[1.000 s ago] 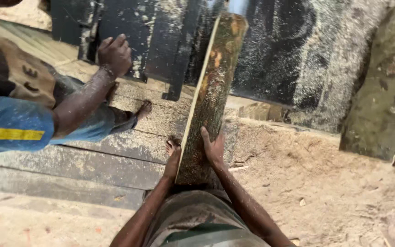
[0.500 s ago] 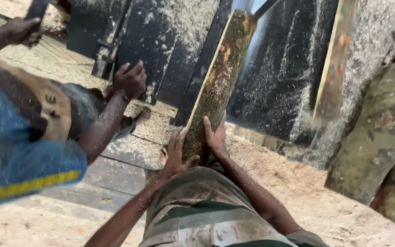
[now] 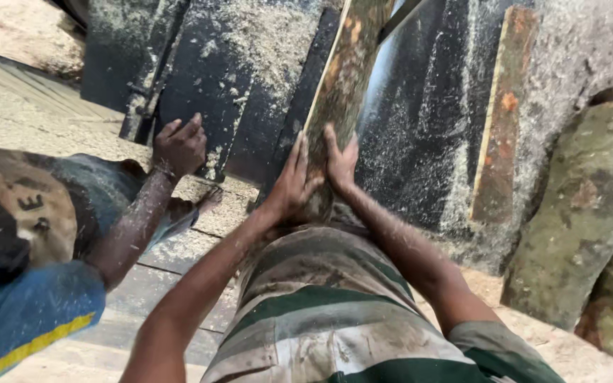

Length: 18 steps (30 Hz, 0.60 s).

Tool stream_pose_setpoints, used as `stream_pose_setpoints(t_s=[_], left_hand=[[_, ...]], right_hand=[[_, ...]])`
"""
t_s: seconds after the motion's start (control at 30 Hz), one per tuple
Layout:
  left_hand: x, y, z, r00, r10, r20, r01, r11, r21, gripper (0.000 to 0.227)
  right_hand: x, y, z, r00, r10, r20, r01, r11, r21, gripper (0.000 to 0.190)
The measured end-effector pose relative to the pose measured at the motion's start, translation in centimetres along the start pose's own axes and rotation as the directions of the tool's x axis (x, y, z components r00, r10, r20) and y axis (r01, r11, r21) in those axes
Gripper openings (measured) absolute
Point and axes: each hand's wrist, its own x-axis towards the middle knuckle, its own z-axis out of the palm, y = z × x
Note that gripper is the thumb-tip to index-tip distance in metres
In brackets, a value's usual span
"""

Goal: The person feeds logs into a large mechanical saw and removes the resulting cut boards by hand, assisted by another person who helps position and steady the wood.

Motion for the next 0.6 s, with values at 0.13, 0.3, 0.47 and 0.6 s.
stream_pose_setpoints(t_s=[0.13, 0.3, 0.47, 0.6], left_hand=[[2.7, -1.6, 0.2, 0.999, -0.021, 0.038, 0.019, 0.999, 0.048, 0.100], [-1.5, 0.7, 1.3, 0.989, -0.047, -0.137, 0.047, 0.999, -0.006, 0.090], [-2.7, 3.0, 0.8, 0.881, -0.305, -0.361, 0.210, 0.937, -0.278, 0.064], [-1.2, 2.8, 2.5, 0.721, -0.342, -0.603, 0.261, 0.940, -0.221, 0.056]], right_hand=[[3.8, 0.5, -0.1, 0.998, 0.060, -0.031, -0.063, 0.991, -0.117, 0.113], [2.1, 2.4, -1.5, 0.990, 0.137, 0.046, -0.122, 0.963, -0.240, 0.114], [-8.0, 4.7, -0.8, 1.000, 0.008, 0.005, -0.008, 1.000, 0.005, 0.089], [-10.0, 3.1, 0.3, 0.983, 0.054, -0.173, -0.055, 0.998, 0.001, 0.081]])
